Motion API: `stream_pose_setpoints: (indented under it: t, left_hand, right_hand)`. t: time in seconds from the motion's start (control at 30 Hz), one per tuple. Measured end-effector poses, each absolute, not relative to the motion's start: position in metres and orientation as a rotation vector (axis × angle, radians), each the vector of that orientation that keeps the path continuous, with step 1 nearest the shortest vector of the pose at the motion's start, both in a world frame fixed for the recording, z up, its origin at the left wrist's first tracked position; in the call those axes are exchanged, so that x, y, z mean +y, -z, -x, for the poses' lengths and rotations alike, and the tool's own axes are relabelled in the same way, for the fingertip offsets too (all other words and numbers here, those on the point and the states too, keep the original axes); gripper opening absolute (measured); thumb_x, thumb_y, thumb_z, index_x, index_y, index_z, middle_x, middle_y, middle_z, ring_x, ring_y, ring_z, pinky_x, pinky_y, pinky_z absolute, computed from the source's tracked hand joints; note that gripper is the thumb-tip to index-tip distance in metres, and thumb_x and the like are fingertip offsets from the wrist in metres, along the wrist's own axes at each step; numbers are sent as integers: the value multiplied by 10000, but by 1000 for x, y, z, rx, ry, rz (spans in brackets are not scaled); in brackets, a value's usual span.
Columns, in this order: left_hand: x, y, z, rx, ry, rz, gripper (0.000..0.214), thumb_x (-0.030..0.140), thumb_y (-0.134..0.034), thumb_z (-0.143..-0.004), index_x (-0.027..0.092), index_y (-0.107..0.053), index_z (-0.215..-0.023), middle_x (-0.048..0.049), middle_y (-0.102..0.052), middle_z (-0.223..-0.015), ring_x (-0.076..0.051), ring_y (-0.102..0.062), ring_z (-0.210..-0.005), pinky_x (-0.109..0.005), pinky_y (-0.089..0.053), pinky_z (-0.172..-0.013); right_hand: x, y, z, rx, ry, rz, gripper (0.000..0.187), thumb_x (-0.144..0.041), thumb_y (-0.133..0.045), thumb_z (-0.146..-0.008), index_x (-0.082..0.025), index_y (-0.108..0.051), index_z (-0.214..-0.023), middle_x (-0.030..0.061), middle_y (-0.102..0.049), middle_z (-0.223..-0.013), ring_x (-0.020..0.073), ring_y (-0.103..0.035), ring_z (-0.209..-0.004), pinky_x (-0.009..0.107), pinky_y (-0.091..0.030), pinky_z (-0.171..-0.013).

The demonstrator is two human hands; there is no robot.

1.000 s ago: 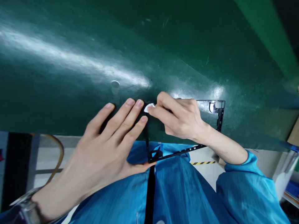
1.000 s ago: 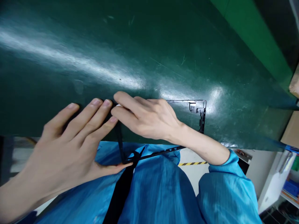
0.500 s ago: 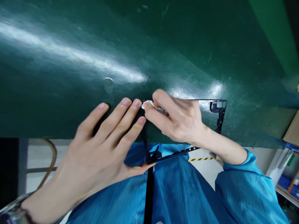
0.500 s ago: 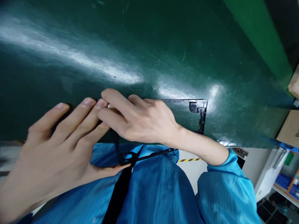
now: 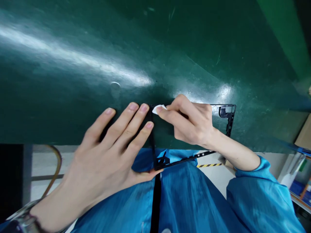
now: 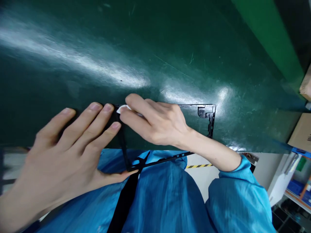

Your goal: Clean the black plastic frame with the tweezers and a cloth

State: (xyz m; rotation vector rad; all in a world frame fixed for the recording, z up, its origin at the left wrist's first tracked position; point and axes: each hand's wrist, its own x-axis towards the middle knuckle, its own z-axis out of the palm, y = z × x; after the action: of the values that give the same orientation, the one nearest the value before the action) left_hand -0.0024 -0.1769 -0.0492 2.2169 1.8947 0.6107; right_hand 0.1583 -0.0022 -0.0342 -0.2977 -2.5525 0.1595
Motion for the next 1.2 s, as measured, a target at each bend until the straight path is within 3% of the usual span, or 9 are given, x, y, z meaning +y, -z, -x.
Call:
stream_pose_setpoints:
  t: [0.13,0.53,0.67,0.87,1.03,1.2]
  left_hand:
    - [-176,48,2,1887,-623,-2233,1090,840,-373,-958,6,-290,-1655,-169,-256,-1816,-247,-149,-1752,-427,-91,-1480]
    - [-176,47,5,1896,-618,-2244,1071,824,-351,-970,22,-247,-1672,-126,-158,-1840,-217,-88,-1756,-395,-63,-1478]
    - [-174,46,5,1894,-611,-2213,977,744,-342,-1000,52,-247,-1683,-110,-190,-1834,-208,-123,-1751,-380,-73,-1475]
    - [-176,48,7,1867,-641,-2231,875,573,-399,-990,18,-302,-1659,-151,-236,-1821,-222,-134,-1751,-404,-87,-1474]
    - [-178,52,9,1832,-671,-2260,860,562,-472,-985,76,-297,-1672,-128,-228,-1827,-233,-162,-1748,-444,-137,-1464]
    - [-177,51,10,1826,-679,-2269,832,552,-461,-988,91,-320,-1666,-134,-243,-1826,-252,-188,-1743,-458,-155,-1460]
  right_hand:
    - [-2,34,-155,-2531,-133,311,149,-82,-532,-1071,-159,-634,-994,-42,-655,-874,32,-513,-693,238,-341,-562]
    - [-6,27,-154,-2699,-56,271,163,-128,-501,-1091,-192,-597,-976,-64,-578,-825,46,-481,-728,273,-298,-597]
    - [-5,28,-158,-2723,-72,228,188,-141,-511,-1094,-195,-586,-931,-65,-593,-848,31,-476,-734,264,-300,-605]
    - [-2,32,-162,-2664,-296,343,229,-132,-478,-1113,-203,-689,-1059,-51,-615,-913,4,-534,-744,231,-347,-617]
    - [-3,34,-160,-2710,-152,345,286,-139,-395,-1139,-190,-659,-1040,-54,-584,-902,-3,-544,-760,243,-313,-593]
    - [-3,34,-159,-2682,-76,320,225,-111,-443,-1116,-174,-650,-1054,-50,-580,-903,5,-544,-772,246,-325,-590]
